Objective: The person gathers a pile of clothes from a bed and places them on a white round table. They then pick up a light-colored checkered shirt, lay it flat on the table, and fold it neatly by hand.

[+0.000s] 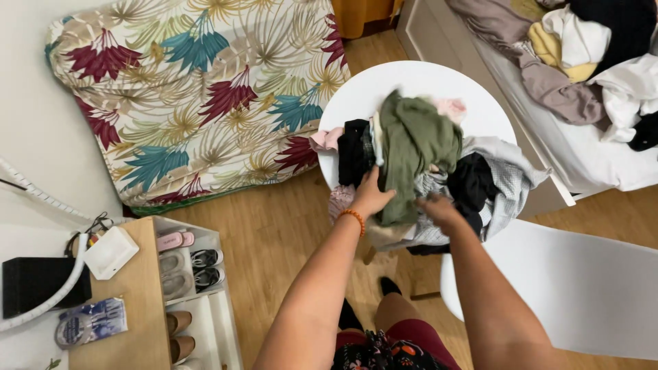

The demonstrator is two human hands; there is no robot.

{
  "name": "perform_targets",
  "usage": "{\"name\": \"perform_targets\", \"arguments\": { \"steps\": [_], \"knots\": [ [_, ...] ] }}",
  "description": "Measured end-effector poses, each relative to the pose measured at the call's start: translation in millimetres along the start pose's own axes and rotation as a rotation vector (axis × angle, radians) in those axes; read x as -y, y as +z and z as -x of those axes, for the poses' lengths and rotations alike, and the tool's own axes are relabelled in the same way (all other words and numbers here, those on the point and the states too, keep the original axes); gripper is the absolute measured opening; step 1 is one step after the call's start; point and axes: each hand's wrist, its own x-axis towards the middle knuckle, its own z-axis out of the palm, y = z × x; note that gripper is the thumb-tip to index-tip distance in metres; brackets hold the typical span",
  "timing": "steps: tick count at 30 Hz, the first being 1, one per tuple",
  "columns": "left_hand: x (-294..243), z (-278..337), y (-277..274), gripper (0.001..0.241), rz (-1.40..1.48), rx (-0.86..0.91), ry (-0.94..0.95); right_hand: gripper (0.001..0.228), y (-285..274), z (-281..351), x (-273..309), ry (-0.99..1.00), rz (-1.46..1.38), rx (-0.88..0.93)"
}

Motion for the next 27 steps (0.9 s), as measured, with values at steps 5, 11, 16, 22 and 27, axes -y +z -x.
{"name": "perform_targets", "arguments": {
  "steps": [5,11,16,22,27],
  "knots": [
    [9.3,15.7,13.9,0.095,0.021,-0.048,0.079,0.104,52.7,-97.5,-98.1,-0.498,0.187,-0.134],
    [-40.9,57.6,-10.3,0.12,0.136,-0.356,0.023,0.057,-11.6,-41.3,-82.2,-0.389,-0.023,-0.381],
    [-50.6,24.2,18.1,0.148,0.276,-0.256,-0.246,0.083,-74.4,-39.7,-74.1,-0.323,0.089,-0.958],
    [-19.1,-34.5,63.4,0.154,0.345,-0.47,-0.423,0.128,-94.6,-76.2,-64.5,-0.186,-0.056,-0.536],
    [22.1,-65.6,68.0,0.074,0.454,-0.721,-0.161,0.094,-75.3,-134.5,-56.7,-0.268,-0.345,-0.3]
  ]
}}
